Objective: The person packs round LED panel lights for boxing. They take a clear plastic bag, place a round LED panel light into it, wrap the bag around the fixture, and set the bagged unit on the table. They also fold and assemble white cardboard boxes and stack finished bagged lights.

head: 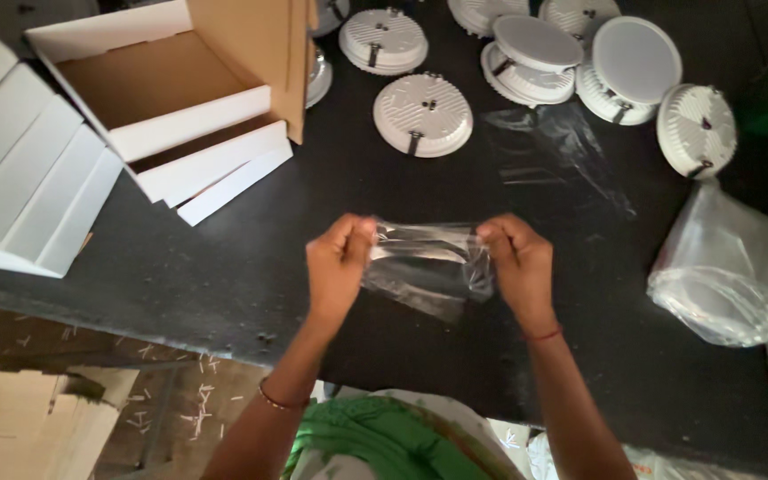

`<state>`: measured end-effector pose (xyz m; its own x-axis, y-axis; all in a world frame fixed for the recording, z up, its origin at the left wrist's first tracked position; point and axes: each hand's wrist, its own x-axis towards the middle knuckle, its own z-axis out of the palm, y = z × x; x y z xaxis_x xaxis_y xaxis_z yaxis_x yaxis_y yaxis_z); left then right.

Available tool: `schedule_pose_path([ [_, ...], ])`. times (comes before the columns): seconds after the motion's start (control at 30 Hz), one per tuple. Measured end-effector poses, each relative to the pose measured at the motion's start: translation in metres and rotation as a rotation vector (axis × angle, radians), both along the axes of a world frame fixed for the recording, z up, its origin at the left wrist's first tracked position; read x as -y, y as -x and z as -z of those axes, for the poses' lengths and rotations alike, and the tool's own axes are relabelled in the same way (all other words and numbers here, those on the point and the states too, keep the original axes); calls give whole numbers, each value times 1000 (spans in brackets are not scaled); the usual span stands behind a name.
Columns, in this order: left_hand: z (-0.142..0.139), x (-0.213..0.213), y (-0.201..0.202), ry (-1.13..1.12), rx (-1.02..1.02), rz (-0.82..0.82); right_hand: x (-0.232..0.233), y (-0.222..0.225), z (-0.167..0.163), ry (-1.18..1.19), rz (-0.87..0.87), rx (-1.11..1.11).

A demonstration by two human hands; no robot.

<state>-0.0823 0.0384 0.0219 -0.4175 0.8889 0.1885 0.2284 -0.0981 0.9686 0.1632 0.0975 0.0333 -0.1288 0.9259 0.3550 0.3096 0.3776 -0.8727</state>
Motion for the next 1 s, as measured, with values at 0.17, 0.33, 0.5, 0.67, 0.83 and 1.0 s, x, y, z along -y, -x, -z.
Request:
schedule_pose_path([
  [0.17,4,8,21,-36,206,116,-8,-7,7,228,-216,-173],
  [0.33,-2,19,50,-23,375,364,-18,-21,-6,384,-482,-32],
  [0.5,-25,33,72,-233,582,780,-25,-13,-49,143,-771,351],
  [0.67,-55,44,102,135,108,693,-28,21,-73,-359,-648,688],
  [0.83,-88,44,125,194,-1022,226,-39,61,-87,-731,-316,844],
  [1.0,-151,37,123,-149,-1412,-340,-45,103,-124,-934,-162,716],
])
